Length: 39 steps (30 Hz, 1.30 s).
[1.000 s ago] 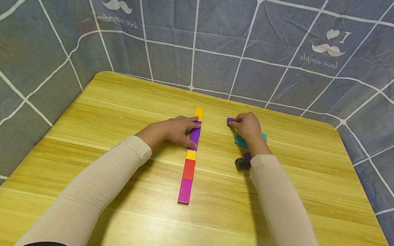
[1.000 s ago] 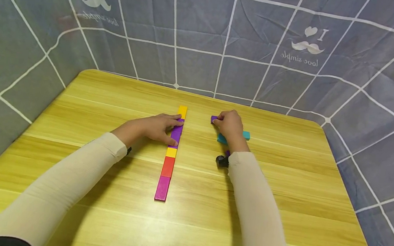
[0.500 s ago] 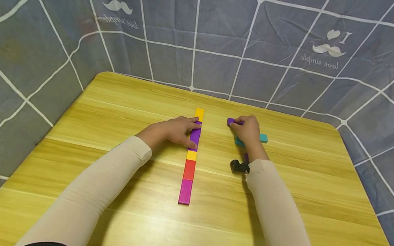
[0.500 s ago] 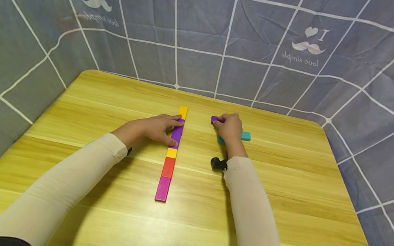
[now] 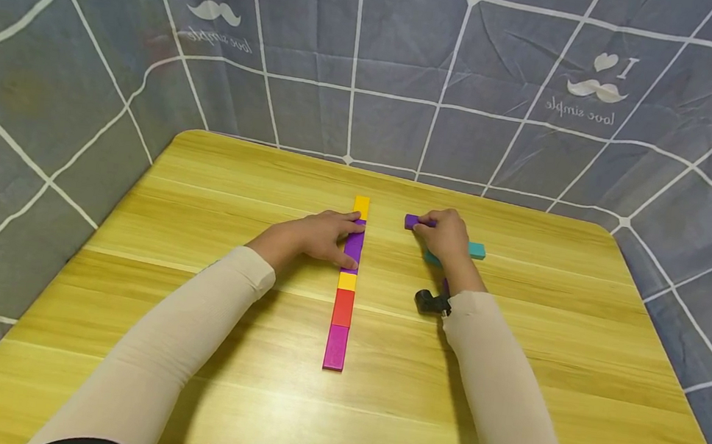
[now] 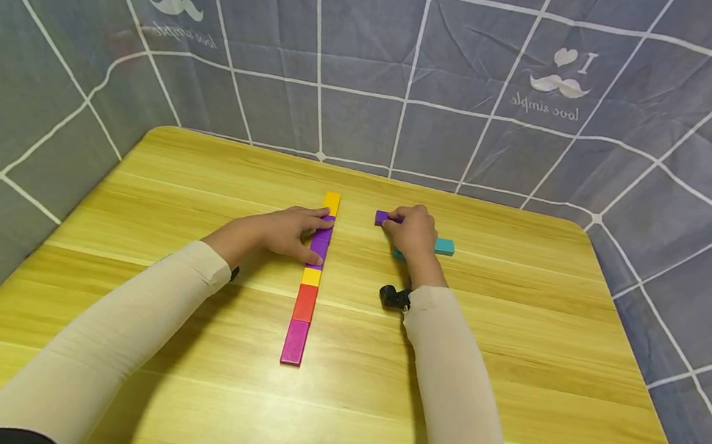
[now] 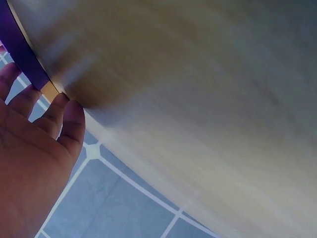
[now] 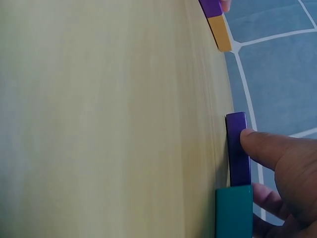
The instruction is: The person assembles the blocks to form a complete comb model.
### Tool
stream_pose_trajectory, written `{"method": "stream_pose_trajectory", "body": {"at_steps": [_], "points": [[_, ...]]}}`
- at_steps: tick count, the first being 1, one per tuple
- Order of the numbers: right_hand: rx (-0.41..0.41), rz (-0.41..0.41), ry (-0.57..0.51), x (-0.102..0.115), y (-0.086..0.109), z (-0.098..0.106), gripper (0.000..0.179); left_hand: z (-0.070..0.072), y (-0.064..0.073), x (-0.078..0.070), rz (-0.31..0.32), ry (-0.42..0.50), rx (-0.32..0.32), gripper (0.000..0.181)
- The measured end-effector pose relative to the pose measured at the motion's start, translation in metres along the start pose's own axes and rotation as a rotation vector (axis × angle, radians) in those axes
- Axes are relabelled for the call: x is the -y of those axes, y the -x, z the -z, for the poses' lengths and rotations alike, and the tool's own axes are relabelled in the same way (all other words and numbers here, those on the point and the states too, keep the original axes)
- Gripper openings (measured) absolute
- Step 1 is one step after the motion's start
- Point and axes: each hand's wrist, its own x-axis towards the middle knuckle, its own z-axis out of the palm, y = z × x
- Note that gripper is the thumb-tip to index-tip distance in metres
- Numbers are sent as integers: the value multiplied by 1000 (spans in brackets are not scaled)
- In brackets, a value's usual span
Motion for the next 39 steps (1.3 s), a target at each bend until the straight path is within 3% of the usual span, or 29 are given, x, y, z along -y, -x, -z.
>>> {"method": "stream_pose_trajectory", "body": {"at_steps": [39], "points": [[-28, -15, -4, 32, -16, -27, 21, 1, 1, 0, -18, -19, -10, 89]]}}
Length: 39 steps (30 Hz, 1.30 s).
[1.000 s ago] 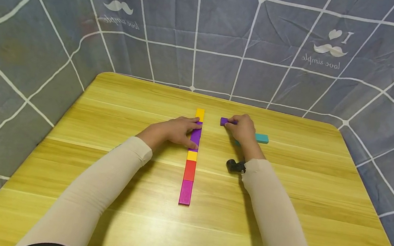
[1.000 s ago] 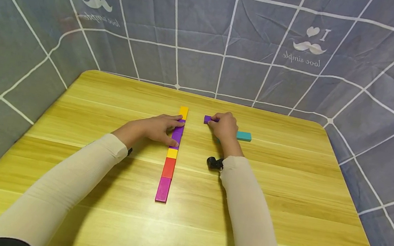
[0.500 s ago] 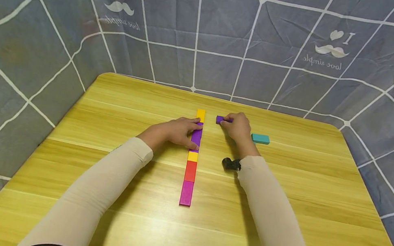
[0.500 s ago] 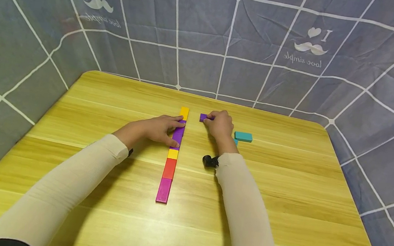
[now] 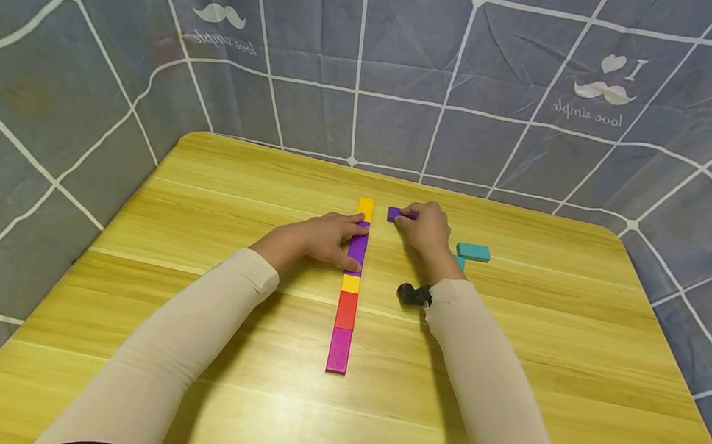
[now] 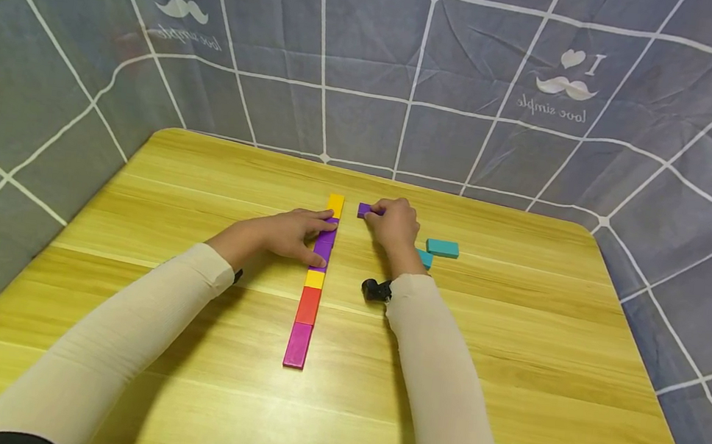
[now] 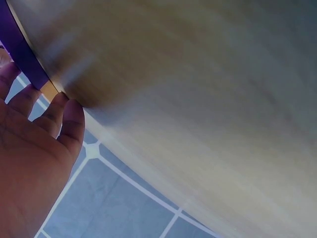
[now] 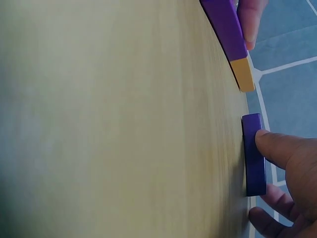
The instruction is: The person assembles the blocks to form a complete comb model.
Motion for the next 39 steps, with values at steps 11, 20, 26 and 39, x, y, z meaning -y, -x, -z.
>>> {"method": "stream_pose_trajectory", "body": {"at_steps": [11, 20, 26, 39], "points": [[3, 9, 7, 10, -2, -4, 23, 1, 1, 0, 11, 4, 5, 89], [12, 22, 1, 16, -3, -9, 23, 0, -1, 1, 20, 6, 6, 89], [26, 30, 12, 21, -4, -11, 23, -1, -1, 2, 13, 7, 5, 89], [24, 31, 4, 25, -3, -15, 23, -1, -1, 2, 11, 6, 6, 89]]}}
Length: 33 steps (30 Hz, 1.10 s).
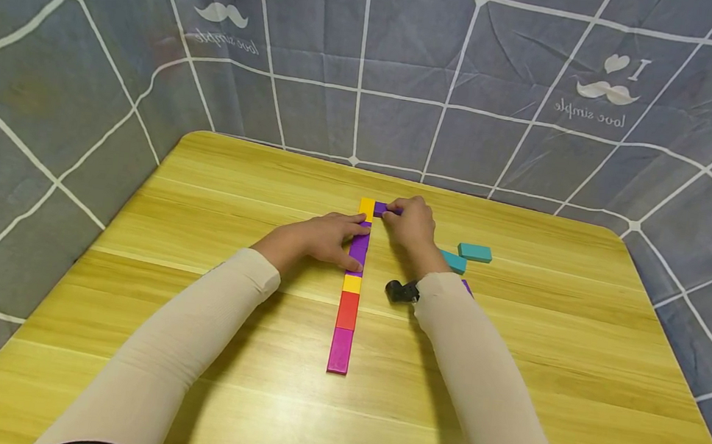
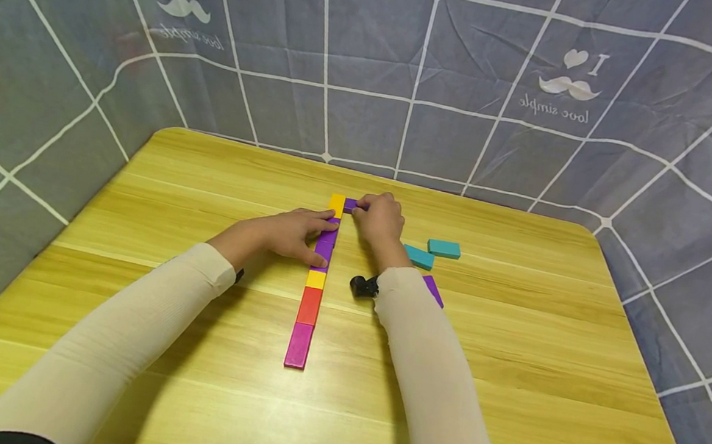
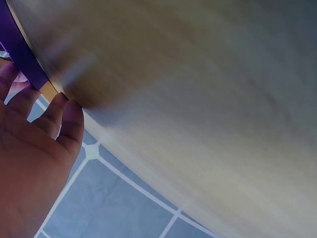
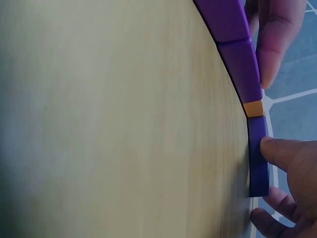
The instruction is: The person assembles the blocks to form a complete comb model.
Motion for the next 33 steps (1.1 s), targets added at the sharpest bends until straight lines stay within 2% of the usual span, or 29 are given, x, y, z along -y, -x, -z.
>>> {"method": "stream_pose_trajectory", "body": {"at_steps": [33], "points": [[-54, 20, -20, -4, 3, -6, 27, 2, 3, -4, -5, -11, -2, 89]]}}
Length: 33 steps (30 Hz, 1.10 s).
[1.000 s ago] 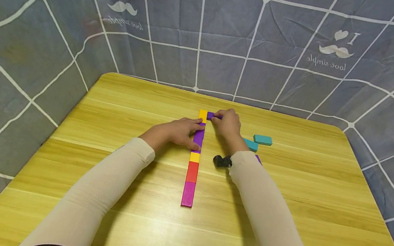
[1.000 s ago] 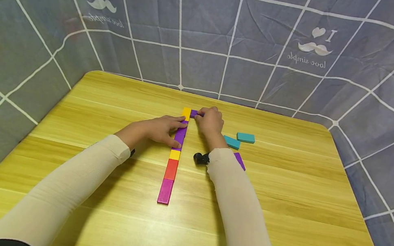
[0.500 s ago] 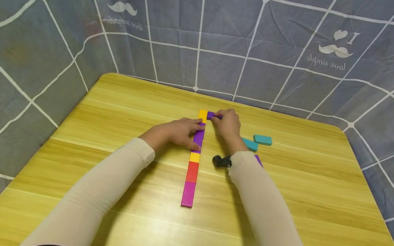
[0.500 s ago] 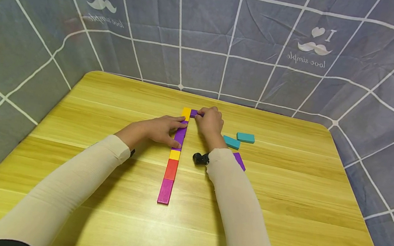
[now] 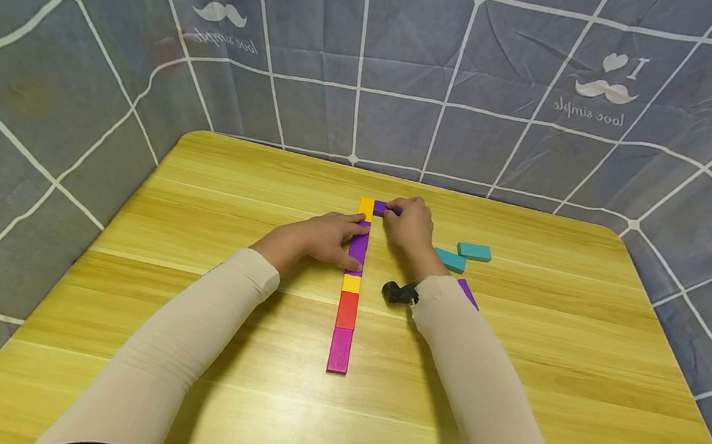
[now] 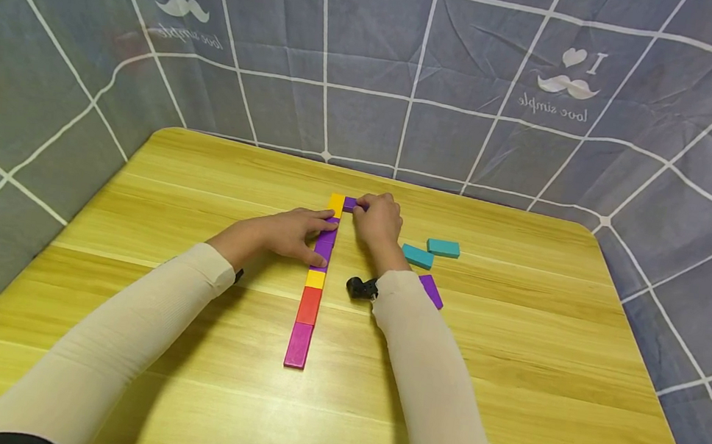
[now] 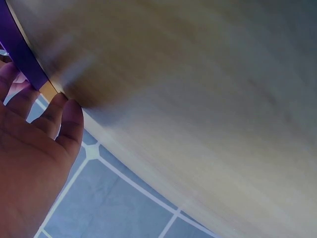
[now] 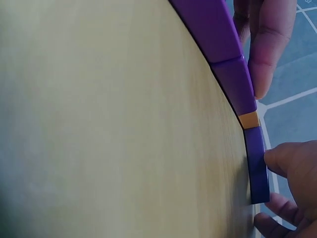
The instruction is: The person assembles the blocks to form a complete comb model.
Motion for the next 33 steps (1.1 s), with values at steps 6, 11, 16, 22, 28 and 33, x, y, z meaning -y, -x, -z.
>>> {"method": "stream_pose_trajectory", "body": {"at_steps": [6, 11, 16, 22, 28, 33], "points": [[3, 11, -14, -1, 0, 1, 30, 0, -1, 0, -9, -2, -1, 88], [-12, 8, -55, -2, 0, 2, 30, 1, -1, 0, -11, 1, -1, 88], [-19, -2, -110, -3, 0, 2, 30, 1, -2, 0, -7, -13, 2, 89], [-9, 8, -148, -4, 0, 5, 31, 1, -2, -1, 5, -10, 6, 89], [-11, 26, -170, -3, 3, 11, 31, 1, -3, 0, 12, -11, 4, 89], [-6, 44, -176, -3, 8, 19, 32, 0, -3, 1, 12, -5, 8, 89]]}}
